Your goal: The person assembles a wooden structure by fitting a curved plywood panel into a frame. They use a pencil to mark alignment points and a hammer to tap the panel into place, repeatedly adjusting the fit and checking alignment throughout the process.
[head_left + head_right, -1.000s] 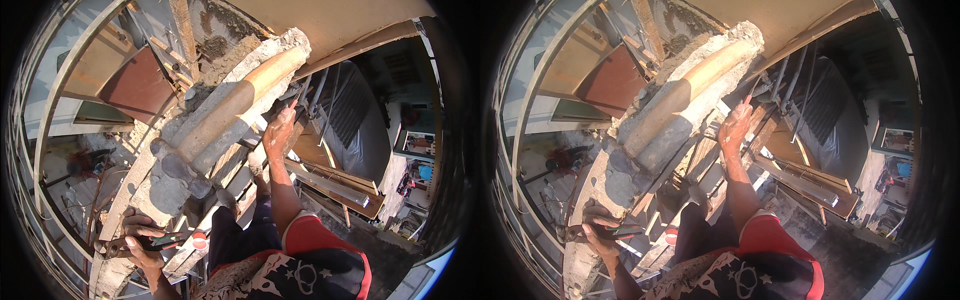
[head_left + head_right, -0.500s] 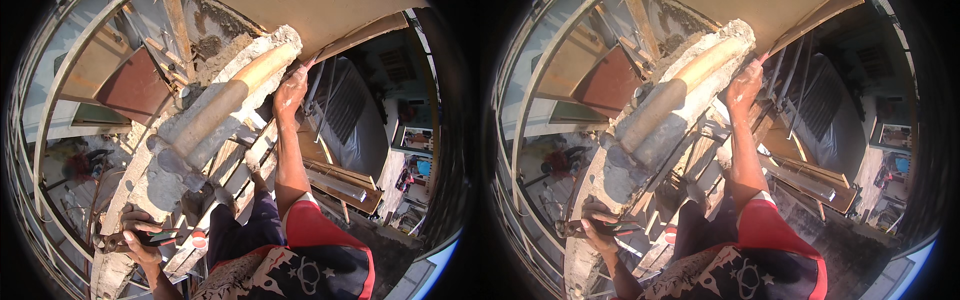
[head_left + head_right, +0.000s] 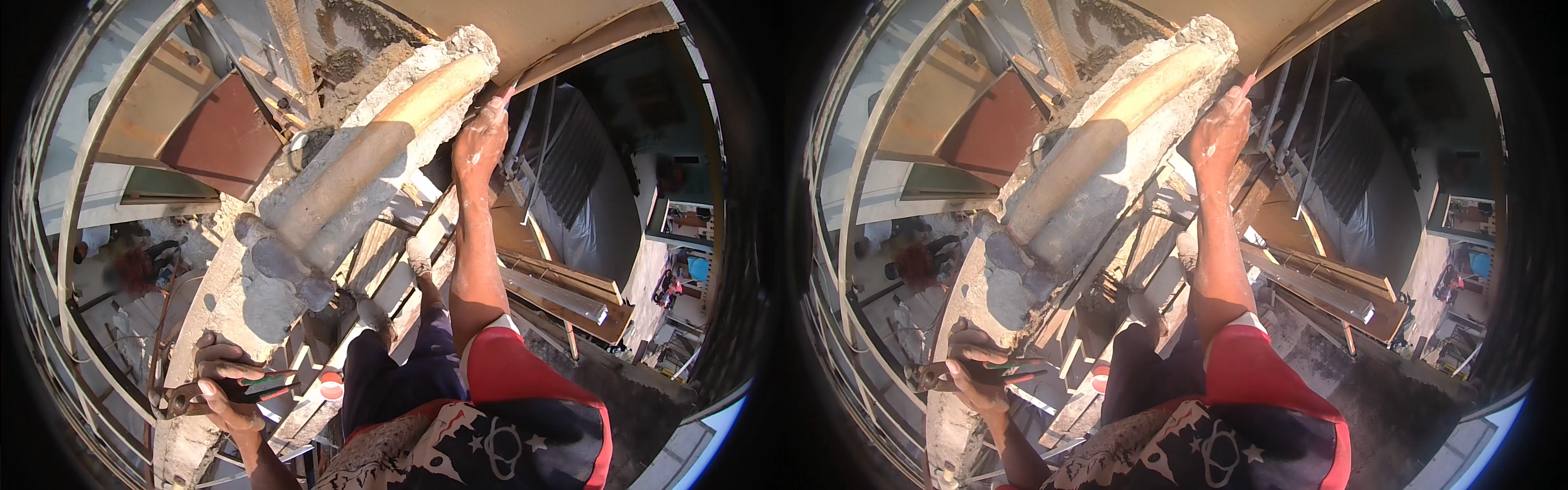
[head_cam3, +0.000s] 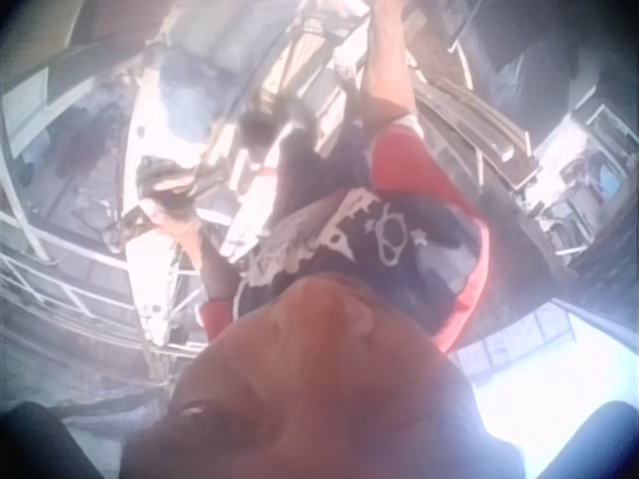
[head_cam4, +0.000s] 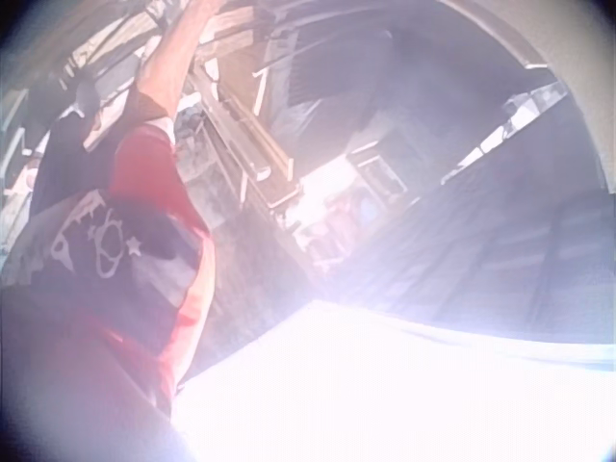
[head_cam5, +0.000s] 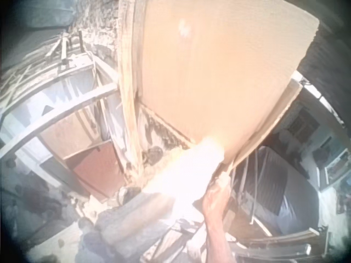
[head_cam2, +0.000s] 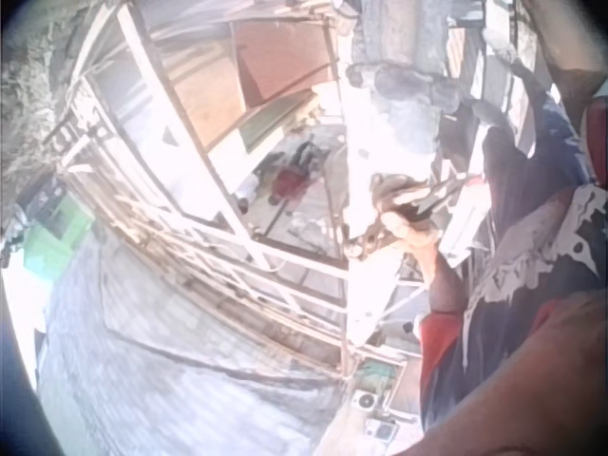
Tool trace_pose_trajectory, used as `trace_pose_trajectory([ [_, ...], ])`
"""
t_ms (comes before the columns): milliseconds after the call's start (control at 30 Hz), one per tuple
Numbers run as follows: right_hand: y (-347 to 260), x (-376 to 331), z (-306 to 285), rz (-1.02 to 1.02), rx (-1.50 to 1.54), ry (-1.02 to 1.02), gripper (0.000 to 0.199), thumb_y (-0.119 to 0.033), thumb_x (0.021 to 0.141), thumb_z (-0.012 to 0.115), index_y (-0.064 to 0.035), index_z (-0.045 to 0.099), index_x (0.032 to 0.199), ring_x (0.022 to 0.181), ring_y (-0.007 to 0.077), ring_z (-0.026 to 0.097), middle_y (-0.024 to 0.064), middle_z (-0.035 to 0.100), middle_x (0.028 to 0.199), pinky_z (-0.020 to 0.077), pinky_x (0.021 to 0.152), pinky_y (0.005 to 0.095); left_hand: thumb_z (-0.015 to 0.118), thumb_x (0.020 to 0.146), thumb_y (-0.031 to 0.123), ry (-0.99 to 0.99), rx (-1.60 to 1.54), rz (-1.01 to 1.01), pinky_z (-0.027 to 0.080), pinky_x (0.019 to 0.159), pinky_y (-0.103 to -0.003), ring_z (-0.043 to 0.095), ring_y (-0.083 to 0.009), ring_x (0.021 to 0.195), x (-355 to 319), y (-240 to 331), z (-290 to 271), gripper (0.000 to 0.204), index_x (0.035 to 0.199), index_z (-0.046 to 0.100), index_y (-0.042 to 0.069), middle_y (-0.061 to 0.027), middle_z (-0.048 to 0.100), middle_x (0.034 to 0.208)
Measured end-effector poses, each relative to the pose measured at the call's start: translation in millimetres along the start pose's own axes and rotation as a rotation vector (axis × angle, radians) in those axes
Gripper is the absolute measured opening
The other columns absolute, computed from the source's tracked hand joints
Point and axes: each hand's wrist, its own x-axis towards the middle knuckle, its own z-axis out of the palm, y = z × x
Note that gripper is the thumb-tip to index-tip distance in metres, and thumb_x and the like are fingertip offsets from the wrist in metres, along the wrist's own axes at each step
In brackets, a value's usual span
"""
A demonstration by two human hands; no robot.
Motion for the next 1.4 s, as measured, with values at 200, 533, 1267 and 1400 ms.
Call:
trace_pose_trajectory([
  [200,18.3,-40.6,13.3,0.150,-0.021,-0.108,0.046,-0.035,0.111,0.033,0.0065,0.050,0.106,0.077,0.0428,0.051,0.0258,0.054,0.081,0.0428,0.075,0.0493,0.023,0.107,0.042,-0.007,0.027,-0.001,0.027,0.117,-0.048,0.053,-0.0218,0.088,0.1,-0.9,2.4,0.065,0.071,0.060,0.003,-0.0119,0.058,0.072],
  [533,-17.5,-32.8,-29.9,0.134,0.083,-0.091,0.052,-0.037,0.111,0.033,0.0082,0.049,0.130,0.075,0.0344,0.049,0.0210,0.051,0.089,0.0419,0.072,0.0452,0.022,0.107,0.039,0.016,0.014,-0.010,0.028,0.117,-0.049,0.053,-0.0226,0.089,-2.0,-2.3,-0.4,0.065,0.069,0.060,0.004,-0.0111,0.058,0.068],
  [1267,-7.1,10.4,-1.6,0.024,0.011,0.007,0.050,-0.038,0.112,0.031,0.0069,0.050,0.104,0.073,0.0357,0.048,0.0200,0.050,0.078,0.0408,0.073,0.0478,0.023,0.108,0.041,0.032,0.028,-0.012,0.030,0.114,-0.046,0.052,-0.0218,0.086,1.7,-0.1,3.0,0.063,0.072,0.059,0.004,-0.0095,0.057,0.067],
  [1400,-2.4,-1.5,11.2,0.005,0.041,-0.004,0.048,-0.034,0.112,0.030,0.0091,0.050,0.117,0.081,0.0436,0.053,0.0248,0.054,0.085,0.0420,0.081,0.0501,0.024,0.108,0.041,0.033,0.008,-0.001,0.030,0.114,-0.047,0.051,-0.0217,0.088,3.7,1.3,7.6,0.063,0.071,0.059,0.005,-0.0088,0.057,0.064],
])
